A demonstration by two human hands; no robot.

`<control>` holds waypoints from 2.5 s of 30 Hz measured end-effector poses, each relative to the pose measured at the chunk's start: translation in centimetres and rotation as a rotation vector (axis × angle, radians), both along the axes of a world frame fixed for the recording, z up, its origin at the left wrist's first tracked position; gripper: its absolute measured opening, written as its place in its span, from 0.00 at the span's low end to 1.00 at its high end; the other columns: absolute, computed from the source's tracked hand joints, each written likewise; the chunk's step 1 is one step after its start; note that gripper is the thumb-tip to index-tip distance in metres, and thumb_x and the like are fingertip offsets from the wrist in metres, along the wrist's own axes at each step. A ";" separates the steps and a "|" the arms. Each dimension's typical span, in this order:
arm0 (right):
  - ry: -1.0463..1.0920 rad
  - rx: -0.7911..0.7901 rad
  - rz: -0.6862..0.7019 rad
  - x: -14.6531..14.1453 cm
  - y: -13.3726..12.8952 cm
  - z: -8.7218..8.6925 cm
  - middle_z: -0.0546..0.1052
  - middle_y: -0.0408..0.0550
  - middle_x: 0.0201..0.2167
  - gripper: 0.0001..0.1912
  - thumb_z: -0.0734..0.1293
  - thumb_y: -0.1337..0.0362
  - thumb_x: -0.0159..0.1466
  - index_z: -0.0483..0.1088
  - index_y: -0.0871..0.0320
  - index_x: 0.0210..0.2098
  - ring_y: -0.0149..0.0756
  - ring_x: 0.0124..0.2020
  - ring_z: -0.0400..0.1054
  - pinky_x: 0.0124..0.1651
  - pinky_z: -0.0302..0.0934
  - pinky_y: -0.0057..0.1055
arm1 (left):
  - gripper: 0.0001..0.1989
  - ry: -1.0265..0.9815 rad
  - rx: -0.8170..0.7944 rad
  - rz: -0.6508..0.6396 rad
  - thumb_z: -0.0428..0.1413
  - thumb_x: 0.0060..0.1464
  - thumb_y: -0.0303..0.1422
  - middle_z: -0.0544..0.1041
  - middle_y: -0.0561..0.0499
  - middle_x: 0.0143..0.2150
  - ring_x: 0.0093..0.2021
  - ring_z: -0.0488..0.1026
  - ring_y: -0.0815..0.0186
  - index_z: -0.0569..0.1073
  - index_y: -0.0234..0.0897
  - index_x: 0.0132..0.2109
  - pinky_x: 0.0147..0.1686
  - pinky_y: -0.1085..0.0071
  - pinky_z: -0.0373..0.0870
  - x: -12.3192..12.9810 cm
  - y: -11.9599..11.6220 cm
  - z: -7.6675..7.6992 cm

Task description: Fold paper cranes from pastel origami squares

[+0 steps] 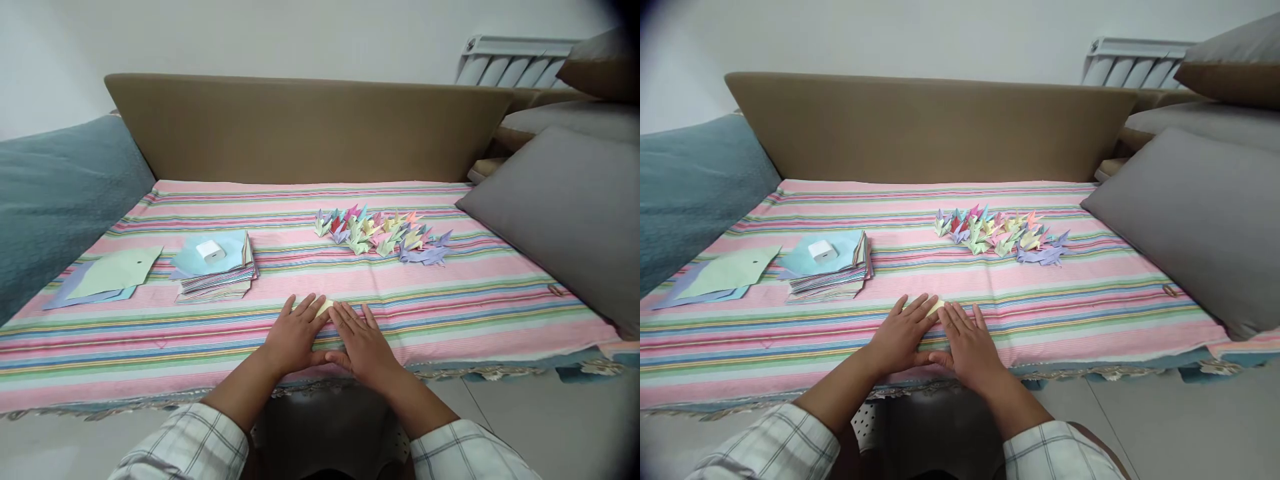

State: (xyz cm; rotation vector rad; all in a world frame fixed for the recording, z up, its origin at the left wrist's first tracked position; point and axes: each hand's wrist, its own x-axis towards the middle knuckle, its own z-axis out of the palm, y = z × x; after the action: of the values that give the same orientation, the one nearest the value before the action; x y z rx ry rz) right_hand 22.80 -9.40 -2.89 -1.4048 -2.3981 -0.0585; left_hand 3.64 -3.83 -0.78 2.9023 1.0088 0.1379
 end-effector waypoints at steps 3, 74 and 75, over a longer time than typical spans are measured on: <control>0.011 -0.037 -0.020 0.1 0.2 -0.4 0.57 0.59 0.63 0.40 0.54 0.42 0.63 0.45 0.62 0.65 0.48 0.64 0.50 0.62 0.44 0.56 | 0.41 -0.006 -0.025 -0.008 0.45 0.51 0.59 0.49 0.42 0.68 0.67 0.45 0.50 0.51 0.41 0.65 0.62 0.47 0.36 0.0 0.1 0.2; 0.181 -0.094 -0.148 3.2 1.3 0.3 0.71 0.47 0.54 0.17 0.57 0.54 0.66 0.70 0.55 0.45 0.47 0.58 0.59 0.55 0.58 0.48 | 0.40 -0.114 -0.015 0.283 0.59 0.38 0.57 0.60 0.41 0.64 0.64 0.52 0.44 0.66 0.39 0.55 0.59 0.42 0.49 -4.1 -1.0 0.5; 0.183 -0.095 -0.149 3.2 1.3 0.3 0.71 0.47 0.54 0.16 0.57 0.54 0.66 0.70 0.54 0.45 0.47 0.58 0.59 0.55 0.58 0.48 | 0.40 -0.119 -0.012 0.289 0.59 0.38 0.57 0.60 0.41 0.63 0.64 0.52 0.44 0.66 0.39 0.55 0.59 0.42 0.50 -4.3 -1.0 0.5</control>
State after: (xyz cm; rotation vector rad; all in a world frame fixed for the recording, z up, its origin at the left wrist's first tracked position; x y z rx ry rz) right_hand 25.98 -8.07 -2.61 -1.5575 -2.1711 0.1418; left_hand -0.61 -4.78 -0.28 2.6830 1.3935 0.3132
